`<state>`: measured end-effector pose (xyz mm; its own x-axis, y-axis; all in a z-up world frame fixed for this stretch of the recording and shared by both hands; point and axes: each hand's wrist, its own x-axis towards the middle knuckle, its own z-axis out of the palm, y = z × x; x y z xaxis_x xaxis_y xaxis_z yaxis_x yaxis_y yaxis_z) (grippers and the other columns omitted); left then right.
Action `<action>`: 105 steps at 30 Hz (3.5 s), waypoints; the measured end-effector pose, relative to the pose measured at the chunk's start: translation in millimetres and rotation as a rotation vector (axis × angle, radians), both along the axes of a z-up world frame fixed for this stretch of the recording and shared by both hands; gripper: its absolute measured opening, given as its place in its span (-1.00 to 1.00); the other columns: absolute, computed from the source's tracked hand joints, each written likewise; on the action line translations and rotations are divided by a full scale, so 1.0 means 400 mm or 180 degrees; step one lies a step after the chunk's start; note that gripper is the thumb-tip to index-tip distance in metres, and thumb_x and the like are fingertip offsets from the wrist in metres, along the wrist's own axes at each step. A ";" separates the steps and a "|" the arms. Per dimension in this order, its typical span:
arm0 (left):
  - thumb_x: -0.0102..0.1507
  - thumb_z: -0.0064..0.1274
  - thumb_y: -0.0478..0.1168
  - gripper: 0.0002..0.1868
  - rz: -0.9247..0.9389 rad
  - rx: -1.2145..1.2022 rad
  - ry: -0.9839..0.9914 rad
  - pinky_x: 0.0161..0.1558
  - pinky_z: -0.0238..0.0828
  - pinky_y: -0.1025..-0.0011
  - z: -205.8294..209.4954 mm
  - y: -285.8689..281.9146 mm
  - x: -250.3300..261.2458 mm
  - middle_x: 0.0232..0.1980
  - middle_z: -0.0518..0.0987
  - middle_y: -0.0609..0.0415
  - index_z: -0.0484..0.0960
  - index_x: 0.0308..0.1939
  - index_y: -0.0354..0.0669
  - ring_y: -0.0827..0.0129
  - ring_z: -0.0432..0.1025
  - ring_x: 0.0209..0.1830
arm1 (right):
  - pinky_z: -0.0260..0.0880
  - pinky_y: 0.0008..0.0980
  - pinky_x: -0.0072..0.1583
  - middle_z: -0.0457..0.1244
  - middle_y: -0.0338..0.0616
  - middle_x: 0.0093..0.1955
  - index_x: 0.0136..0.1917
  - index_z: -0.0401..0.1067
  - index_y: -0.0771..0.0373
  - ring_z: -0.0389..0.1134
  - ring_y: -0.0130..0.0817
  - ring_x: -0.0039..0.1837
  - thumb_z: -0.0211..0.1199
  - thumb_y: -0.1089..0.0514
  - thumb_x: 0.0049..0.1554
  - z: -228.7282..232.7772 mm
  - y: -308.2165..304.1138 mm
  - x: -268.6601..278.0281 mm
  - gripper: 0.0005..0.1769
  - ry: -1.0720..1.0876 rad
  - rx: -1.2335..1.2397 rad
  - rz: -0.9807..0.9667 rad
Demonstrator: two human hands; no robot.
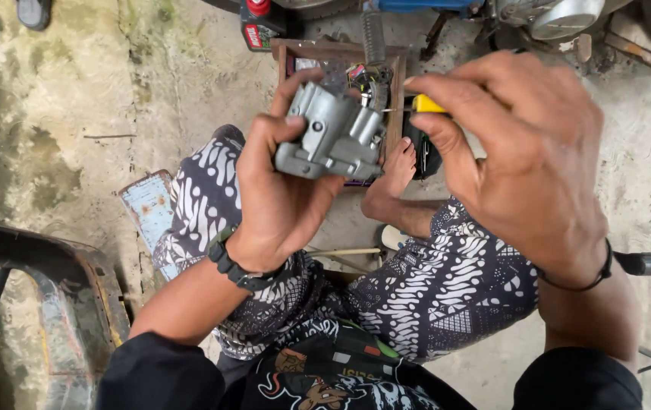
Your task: The person uses a yellow utility knife to scrape and clean a small metal mechanical part held in their hands. They rotate the part to access different surfaces and continue scraping throughout the clip.
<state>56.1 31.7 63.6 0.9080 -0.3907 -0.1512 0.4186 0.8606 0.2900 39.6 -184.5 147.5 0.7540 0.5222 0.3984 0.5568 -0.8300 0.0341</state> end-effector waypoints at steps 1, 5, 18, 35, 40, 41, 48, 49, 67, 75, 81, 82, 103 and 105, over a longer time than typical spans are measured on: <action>0.28 -0.06 -0.22 -0.57 -0.0001 0.0000 0.0037 -0.08 0.53 0.20 -0.002 -0.002 -0.002 0.15 0.55 -0.24 0.46 0.25 -0.14 0.06 0.48 0.04 | 0.23 -0.20 -0.01 0.41 -0.05 0.05 0.31 0.70 0.28 0.39 -0.17 0.05 0.29 0.04 0.53 -0.008 -0.001 0.005 -0.68 0.0037 0.0000 -0.0001; 0.28 -0.12 -0.23 -0.50 0.0040 -0.0165 0.0462 -0.18 0.57 0.07 -0.012 0.001 -0.010 0.13 0.52 -0.28 0.39 0.32 -0.19 -0.01 0.48 0.02 | 0.16 -0.22 0.02 0.42 -0.02 0.06 0.34 0.54 0.36 0.33 -0.19 -0.02 0.28 0.16 0.47 -0.011 0.033 0.021 -0.73 0.0462 0.0212 0.0070; 0.23 -0.09 -0.30 -0.48 0.0502 -0.0467 0.0714 0.02 0.51 0.05 -0.020 0.000 -0.045 0.20 0.49 -0.36 0.36 0.30 -0.23 -0.07 0.44 0.11 | 0.09 -0.24 0.08 0.49 -0.23 0.08 0.05 0.62 0.20 0.44 -0.28 0.00 0.40 0.18 0.41 0.005 0.080 0.024 -0.92 0.0488 -0.0027 0.0172; 0.24 -0.09 -0.31 -0.46 0.0563 -0.0409 0.0644 0.01 0.52 0.10 -0.027 -0.018 -0.047 0.18 0.51 -0.32 0.32 0.33 -0.22 -0.02 0.45 0.08 | -0.04 -0.26 0.16 0.48 -0.30 0.09 0.03 0.65 0.12 0.39 -0.34 -0.04 0.48 0.10 0.42 -0.016 0.090 0.022 -0.89 0.0270 -0.0087 0.0111; 0.26 -0.11 -0.32 -0.49 0.0576 -0.0350 0.0572 0.03 0.50 0.17 -0.035 -0.021 -0.049 0.17 0.51 -0.28 0.35 0.32 -0.21 0.05 0.43 0.09 | -0.05 -0.27 0.16 0.48 -0.32 0.10 0.01 0.62 0.10 0.39 -0.37 -0.05 0.45 0.13 0.43 -0.017 0.095 0.021 -0.89 0.0193 -0.0167 0.0090; 0.25 -0.10 -0.31 -0.48 0.0581 -0.0334 0.0575 0.01 0.50 0.17 -0.035 -0.020 -0.049 0.17 0.51 -0.28 0.35 0.32 -0.22 0.05 0.44 0.07 | -0.05 -0.27 0.16 0.48 -0.34 0.08 0.00 0.61 0.10 0.41 -0.38 -0.03 0.46 0.10 0.42 -0.018 0.096 0.020 -0.87 0.0196 -0.0166 0.0101; 0.24 -0.08 -0.31 -0.46 0.0573 -0.0292 0.0586 -0.06 0.53 0.22 -0.036 -0.017 -0.052 0.16 0.53 -0.28 0.33 0.33 -0.23 0.06 0.46 0.05 | -0.06 -0.29 0.15 0.46 -0.36 0.02 -0.03 0.58 0.02 0.39 -0.43 -0.10 0.49 0.01 0.39 -0.036 0.093 0.013 -0.83 0.0099 -0.0329 0.0070; 0.24 -0.08 -0.31 -0.46 0.0567 -0.0294 0.0583 -0.06 0.53 0.22 -0.035 -0.018 -0.051 0.16 0.53 -0.28 0.33 0.33 -0.23 0.06 0.46 0.05 | -0.06 -0.29 0.15 0.46 -0.36 0.02 -0.03 0.58 0.02 0.39 -0.43 -0.10 0.49 0.01 0.39 -0.040 0.090 0.017 -0.83 0.0095 -0.0331 0.0064; 0.23 -0.09 -0.32 -0.45 0.0564 -0.0261 0.0698 -0.03 0.52 0.18 -0.032 -0.020 -0.055 0.13 0.52 -0.26 0.34 0.34 -0.21 0.07 0.45 0.02 | -0.09 -0.27 0.19 0.50 -0.37 0.03 -0.01 0.61 -0.01 0.41 -0.45 -0.03 0.53 -0.08 0.46 -0.045 0.077 0.018 -0.77 -0.0086 -0.0410 -0.0061; 0.25 -0.10 -0.32 -0.47 0.0615 -0.0231 0.0644 -0.07 0.51 0.21 -0.037 -0.023 -0.057 0.10 0.52 -0.24 0.34 0.34 -0.20 0.10 0.44 -0.01 | -0.12 -0.29 0.19 0.48 -0.38 0.03 -0.03 0.58 -0.03 0.41 -0.46 -0.02 0.50 -0.10 0.45 -0.038 0.086 0.016 -0.75 0.0042 -0.0455 -0.0070; 0.28 -0.06 -0.35 -0.47 0.0711 -0.0286 0.0464 0.04 0.55 0.11 -0.040 -0.029 -0.062 0.21 0.48 -0.32 0.31 0.35 -0.23 0.02 0.43 0.10 | -0.12 -0.27 0.16 0.48 -0.42 0.05 -0.03 0.58 -0.01 0.42 -0.45 -0.04 0.51 -0.01 0.49 -0.022 0.095 0.011 -0.76 0.0006 -0.0550 -0.0243; 0.28 -0.06 -0.35 -0.47 0.0703 -0.0291 0.0462 0.04 0.55 0.11 -0.043 -0.029 -0.062 0.21 0.48 -0.32 0.31 0.35 -0.23 0.02 0.43 0.10 | -0.12 -0.27 0.16 0.48 -0.42 0.05 -0.03 0.58 -0.01 0.42 -0.45 -0.04 0.51 -0.01 0.49 -0.026 0.093 0.011 -0.76 0.0004 -0.0555 -0.0250; 0.28 -0.09 -0.35 -0.47 0.0602 -0.0294 0.0284 0.12 0.52 0.17 -0.054 -0.022 -0.063 0.27 0.50 -0.32 0.32 0.36 -0.23 -0.01 0.46 0.15 | -0.02 -0.25 0.09 0.45 -0.38 -0.05 -0.02 0.56 0.01 0.44 -0.46 -0.06 0.48 -0.09 0.41 -0.013 0.097 0.001 -0.77 0.0453 -0.0395 -0.0007; 0.28 -0.08 -0.34 -0.47 0.0631 -0.0411 0.0186 0.16 0.49 0.18 -0.054 -0.023 -0.063 0.30 0.49 -0.31 0.32 0.36 -0.23 0.02 0.45 0.16 | -0.01 -0.28 0.02 0.43 -0.39 -0.07 -0.03 0.53 0.06 0.37 -0.47 -0.13 0.39 -0.05 0.44 -0.004 0.102 -0.004 -0.76 0.0633 -0.0315 -0.0126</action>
<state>30.9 22.5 42.1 0.9600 -0.2253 -0.1661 0.2507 0.9560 0.1526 37.8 -143.6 145.9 0.8334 0.5197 0.1883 0.5276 -0.8494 0.0093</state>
